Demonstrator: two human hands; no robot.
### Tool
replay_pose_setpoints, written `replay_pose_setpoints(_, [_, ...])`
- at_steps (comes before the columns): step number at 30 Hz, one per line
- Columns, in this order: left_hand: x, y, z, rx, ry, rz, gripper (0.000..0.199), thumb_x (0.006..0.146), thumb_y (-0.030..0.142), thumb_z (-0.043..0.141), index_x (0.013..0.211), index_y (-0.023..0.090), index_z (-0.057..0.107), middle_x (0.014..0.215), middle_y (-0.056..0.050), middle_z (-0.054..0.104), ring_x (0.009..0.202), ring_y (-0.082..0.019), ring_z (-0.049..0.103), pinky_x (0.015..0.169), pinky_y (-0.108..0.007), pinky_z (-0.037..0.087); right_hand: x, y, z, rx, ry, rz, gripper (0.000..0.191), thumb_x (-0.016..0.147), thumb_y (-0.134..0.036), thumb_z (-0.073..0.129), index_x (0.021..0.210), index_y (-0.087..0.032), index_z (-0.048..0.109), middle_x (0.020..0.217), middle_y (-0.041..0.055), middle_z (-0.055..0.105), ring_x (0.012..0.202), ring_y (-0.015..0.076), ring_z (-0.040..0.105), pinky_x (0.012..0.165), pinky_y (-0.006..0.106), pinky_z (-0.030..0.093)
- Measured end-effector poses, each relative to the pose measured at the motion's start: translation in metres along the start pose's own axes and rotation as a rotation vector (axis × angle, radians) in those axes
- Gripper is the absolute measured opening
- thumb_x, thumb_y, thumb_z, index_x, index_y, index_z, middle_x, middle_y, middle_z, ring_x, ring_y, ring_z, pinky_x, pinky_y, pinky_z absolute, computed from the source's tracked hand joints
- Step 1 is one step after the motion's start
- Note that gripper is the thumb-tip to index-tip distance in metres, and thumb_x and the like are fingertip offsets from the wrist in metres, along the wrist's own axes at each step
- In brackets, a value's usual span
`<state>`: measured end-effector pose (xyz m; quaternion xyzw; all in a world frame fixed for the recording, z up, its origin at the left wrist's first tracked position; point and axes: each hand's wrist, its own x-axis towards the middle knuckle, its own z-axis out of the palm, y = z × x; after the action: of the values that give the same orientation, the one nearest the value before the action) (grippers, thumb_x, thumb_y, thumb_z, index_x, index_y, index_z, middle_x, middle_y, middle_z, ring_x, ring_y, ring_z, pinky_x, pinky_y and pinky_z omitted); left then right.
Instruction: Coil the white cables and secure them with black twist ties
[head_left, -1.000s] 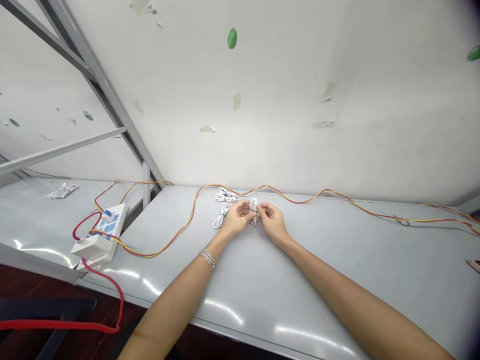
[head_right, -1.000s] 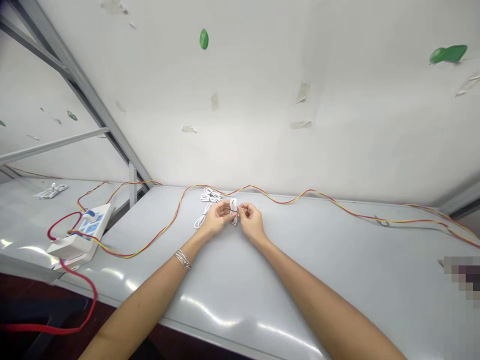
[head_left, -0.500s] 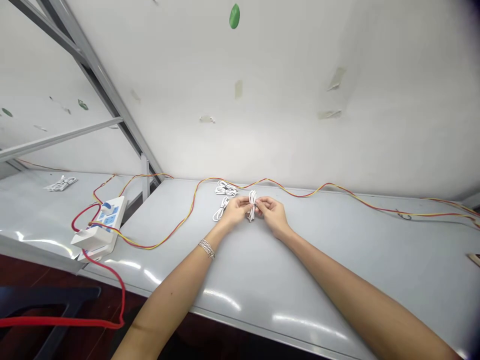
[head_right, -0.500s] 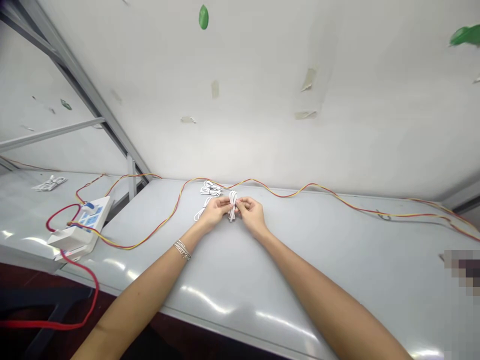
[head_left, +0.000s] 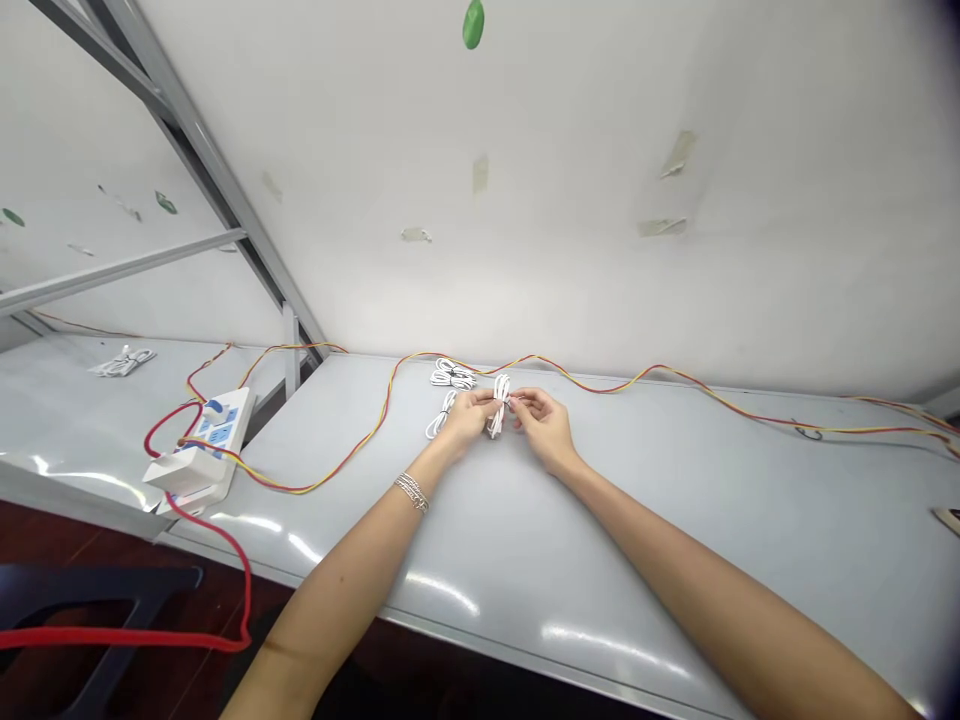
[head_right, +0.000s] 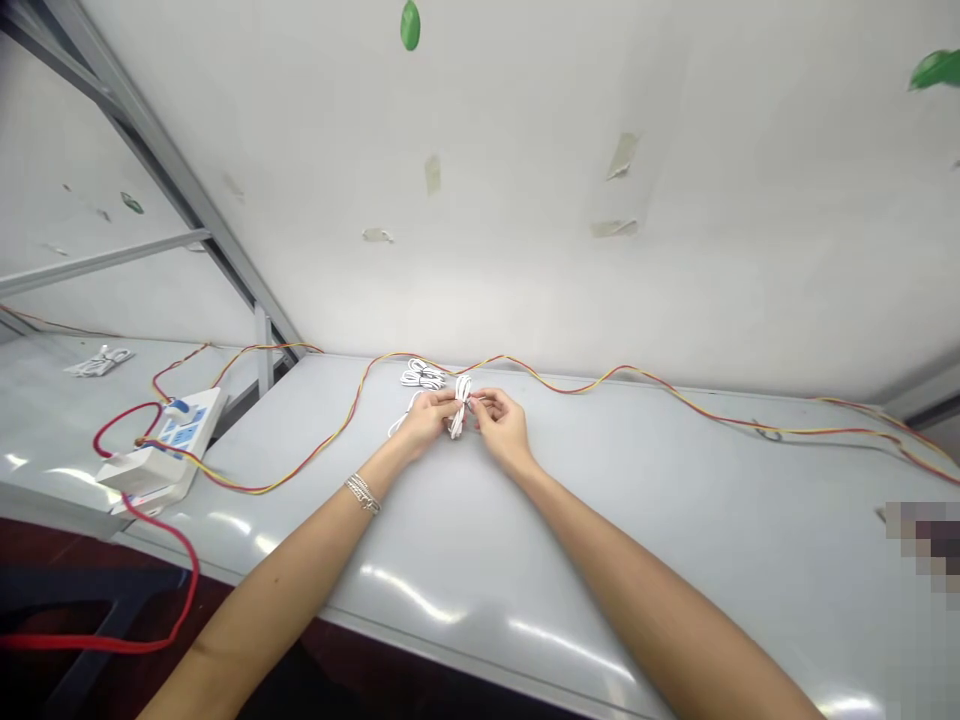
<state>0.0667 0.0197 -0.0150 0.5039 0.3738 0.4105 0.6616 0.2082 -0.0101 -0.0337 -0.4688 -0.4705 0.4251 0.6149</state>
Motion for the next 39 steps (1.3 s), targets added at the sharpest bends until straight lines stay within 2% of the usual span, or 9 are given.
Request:
replay_pose_setpoints(2, [0.0,0.0,0.001,0.006,0.005,-0.012,0.013,0.078,0.022,0.069,0.084,0.011,0.067,0.063,-0.002,0.06,0.056,-0.012,0.053,0.055,-0.026,0.036,0.0,0.001,0.0,-0.003,-0.011,0.013,0.042,0.069,-0.057,0.077,0.086,-0.02,0.066,0.081,0.0058,0.069,0.061,0.0162,0.058,0.059,0.033,0.051])
replay_pose_setpoints(6, [-0.001,0.0,0.004,0.013,-0.015,-0.027,0.01,0.083,0.019,0.06,0.087,0.012,0.065,0.061,-0.002,0.06,0.054,-0.012,0.053,0.055,-0.026,0.034,0.001,0.004,-0.001,-0.016,-0.043,0.013,0.042,0.069,-0.059,0.077,0.082,-0.02,0.065,0.074,0.0038,0.066,0.06,0.0168,0.059,0.06,0.033,0.051])
replay_pose_setpoints(9, [-0.001,0.001,0.004,0.003,-0.04,-0.024,0.007,0.078,0.02,0.062,0.082,0.014,0.062,0.061,0.0,0.058,0.052,-0.01,0.05,0.053,-0.024,0.033,0.001,0.004,-0.002,-0.04,-0.044,-0.027,0.044,0.071,-0.061,0.075,0.083,-0.021,0.064,0.076,0.0034,0.066,0.061,0.0164,0.058,0.058,0.032,0.049])
replay_pose_setpoints(13, [-0.002,0.002,0.002,0.008,-0.083,-0.025,0.013,0.073,0.026,0.067,0.075,0.015,0.06,0.058,0.002,0.054,0.05,-0.009,0.047,0.051,-0.024,0.031,0.001,0.005,-0.002,-0.074,-0.061,-0.056,0.042,0.075,-0.06,0.072,0.084,-0.021,0.063,0.076,0.0024,0.065,0.06,0.016,0.057,0.058,0.031,0.046])
replay_pose_setpoints(19, [0.001,-0.002,-0.002,-0.015,-0.125,-0.044,0.018,0.071,0.028,0.071,0.078,0.014,0.062,0.057,0.001,0.053,0.049,-0.01,0.047,0.051,-0.024,0.029,0.002,0.011,-0.002,-0.091,-0.059,-0.051,0.042,0.077,-0.061,0.07,0.086,-0.021,0.06,0.077,0.0013,0.063,0.058,0.016,0.057,0.058,0.033,0.047])
replay_pose_setpoints(32, [-0.001,0.002,0.002,-0.204,-0.094,-0.061,0.028,0.068,0.027,0.08,0.086,0.012,0.064,0.068,0.0,0.057,0.054,-0.009,0.052,0.053,-0.023,0.038,0.001,0.012,0.001,-0.027,-0.04,-0.02,0.041,0.075,-0.06,0.071,0.084,-0.022,0.06,0.069,0.0023,0.065,0.059,0.018,0.06,0.058,0.032,0.048])
replay_pose_setpoints(39, [-0.003,0.004,0.002,-0.196,-0.103,-0.031,0.02,0.074,0.023,0.075,0.084,0.012,0.062,0.068,0.0,0.055,0.054,-0.009,0.05,0.055,-0.023,0.04,-0.002,0.002,0.003,0.0,-0.084,-0.026,0.043,0.075,-0.063,0.072,0.081,-0.022,0.061,0.066,0.0031,0.068,0.06,0.019,0.063,0.059,0.032,0.049])
